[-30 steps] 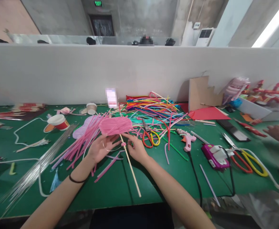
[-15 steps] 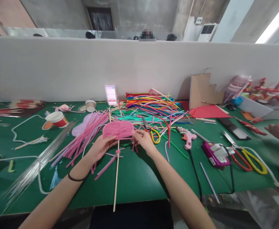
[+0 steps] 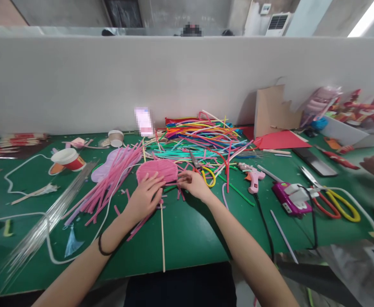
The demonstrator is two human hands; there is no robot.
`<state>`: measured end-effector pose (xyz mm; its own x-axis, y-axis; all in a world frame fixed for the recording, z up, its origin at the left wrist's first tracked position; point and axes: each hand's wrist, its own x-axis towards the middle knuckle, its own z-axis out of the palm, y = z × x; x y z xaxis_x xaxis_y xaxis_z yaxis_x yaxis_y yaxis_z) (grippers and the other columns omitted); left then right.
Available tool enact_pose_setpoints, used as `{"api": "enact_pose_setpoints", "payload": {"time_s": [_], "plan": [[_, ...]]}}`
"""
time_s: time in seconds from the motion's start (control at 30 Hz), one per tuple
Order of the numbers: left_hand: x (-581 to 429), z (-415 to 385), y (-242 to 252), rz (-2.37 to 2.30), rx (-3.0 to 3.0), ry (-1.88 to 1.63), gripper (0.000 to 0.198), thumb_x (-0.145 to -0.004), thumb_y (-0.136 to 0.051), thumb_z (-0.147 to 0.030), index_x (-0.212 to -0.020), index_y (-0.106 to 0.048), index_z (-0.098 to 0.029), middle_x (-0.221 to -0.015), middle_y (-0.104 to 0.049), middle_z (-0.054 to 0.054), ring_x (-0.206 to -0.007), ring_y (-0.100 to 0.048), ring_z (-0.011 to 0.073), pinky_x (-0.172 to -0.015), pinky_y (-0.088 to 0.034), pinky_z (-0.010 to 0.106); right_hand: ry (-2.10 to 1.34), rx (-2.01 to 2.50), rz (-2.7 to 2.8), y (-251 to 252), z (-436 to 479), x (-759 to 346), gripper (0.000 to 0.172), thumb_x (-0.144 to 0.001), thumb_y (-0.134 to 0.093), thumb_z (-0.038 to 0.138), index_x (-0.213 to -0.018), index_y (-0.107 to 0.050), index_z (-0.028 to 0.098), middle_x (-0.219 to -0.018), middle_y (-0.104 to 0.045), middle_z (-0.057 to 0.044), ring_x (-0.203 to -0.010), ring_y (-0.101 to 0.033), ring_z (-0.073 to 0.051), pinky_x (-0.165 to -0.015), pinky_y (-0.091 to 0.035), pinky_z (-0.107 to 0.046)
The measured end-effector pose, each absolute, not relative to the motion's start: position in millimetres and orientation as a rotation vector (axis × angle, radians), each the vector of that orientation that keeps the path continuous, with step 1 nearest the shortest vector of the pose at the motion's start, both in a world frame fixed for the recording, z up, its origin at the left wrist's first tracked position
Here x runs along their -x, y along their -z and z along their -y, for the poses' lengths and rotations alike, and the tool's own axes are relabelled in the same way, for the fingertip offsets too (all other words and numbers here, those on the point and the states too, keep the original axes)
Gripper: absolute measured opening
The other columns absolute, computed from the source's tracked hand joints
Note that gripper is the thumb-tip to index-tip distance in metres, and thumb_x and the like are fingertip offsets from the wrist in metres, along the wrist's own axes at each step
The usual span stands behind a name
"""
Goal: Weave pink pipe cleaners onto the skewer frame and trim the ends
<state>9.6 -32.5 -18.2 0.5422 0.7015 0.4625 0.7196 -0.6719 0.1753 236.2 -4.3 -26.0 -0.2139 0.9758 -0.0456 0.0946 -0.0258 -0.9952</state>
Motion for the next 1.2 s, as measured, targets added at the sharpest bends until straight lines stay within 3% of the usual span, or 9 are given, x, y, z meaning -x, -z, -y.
{"api": "enact_pose_setpoints", "payload": {"time_s": [0.13, 0.27, 0.43, 0.67, 0.9, 1.2], "plan": [[-12, 30, 30, 1.334, 2.73, 0.537, 0.066, -0.095, -0.039, -0.051, -0.148, -0.032, -0.012, -0.149, -0.041, 0.016, -0.144, -0.023, 0.033, -0.114, -0.007, 0.064, -1.29, 1.225, 1.482, 26, 4, -235, 0.028, -0.069, -0.067, 0.011, -0.096, -0.066, 0.017, -0.081, -0.072, -0.003, -0.078, -0.069, -0.016, -0.074, -0.055, -0.029], [-10, 29, 34, 1.336, 2.775, 0.484, 0.077, -0.092, -0.037, -0.06, -0.152, -0.02, -0.015, -0.153, -0.034, 0.016, -0.146, -0.017, 0.0335, -0.112, 0.003, 0.065, -0.978, 1.259, 1.582, 28, 5, -229, 0.02, -0.074, -0.063, 0.014, -0.093, -0.067, 0.019, -0.081, -0.071, -0.003, -0.077, -0.068, -0.016, -0.075, -0.054, -0.031], [-9, 29, 33, 1.331, 2.809, 0.484, 0.083, -0.089, -0.039, -0.064, -0.153, -0.015, -0.017, -0.154, -0.033, 0.017, -0.146, -0.017, 0.0335, -0.112, 0.004, 0.063, -0.765, 1.254, 1.588, 32, 3, -223, 0.015, -0.078, -0.06, 0.017, -0.091, -0.066, 0.023, -0.081, -0.069, -0.001, -0.076, -0.066, -0.016, -0.074, -0.052, -0.031], [-9, 27, 37, 1.321, 2.805, 0.463, 0.089, -0.087, -0.038, -0.068, -0.153, -0.011, -0.016, -0.154, -0.032, 0.017, -0.146, -0.015, 0.0339, -0.112, 0.006, 0.062, -1.079, 1.202, 1.213, 31, 0, -216, 0.019, -0.07, -0.071, 0.028, -0.083, -0.06, 0.02, -0.074, -0.065, 0.0, -0.064, -0.065, -0.015, -0.065, -0.057, -0.03], [-11, 28, 36, 1.345, 2.815, 0.47, 0.09, -0.086, -0.037, -0.069, -0.153, -0.012, -0.015, -0.155, -0.03, 0.018, -0.146, -0.014, 0.0342, -0.112, 0.006, 0.062, -1.381, 1.05, 0.781, 18, 12, -212, 0.029, -0.066, -0.081, 0.024, -0.086, -0.062, 0.017, -0.077, -0.073, -0.002, -0.074, -0.071, -0.014, -0.083, -0.059, -0.032], [-10, 28, 30, 1.388, 2.842, 0.522, 0.089, -0.089, -0.035, -0.066, -0.154, -0.002, -0.017, -0.156, -0.027, 0.019, -0.147, -0.01, 0.0338, -0.113, 0.0, 0.061, -1.577, 0.979, 0.511, 19, 12, -203, 0.009, -0.069, -0.078, 0.014, -0.075, -0.071, 0.016, -0.085, -0.075, -0.004, -0.092, -0.072, -0.018, -0.089, -0.059, -0.027]]}}
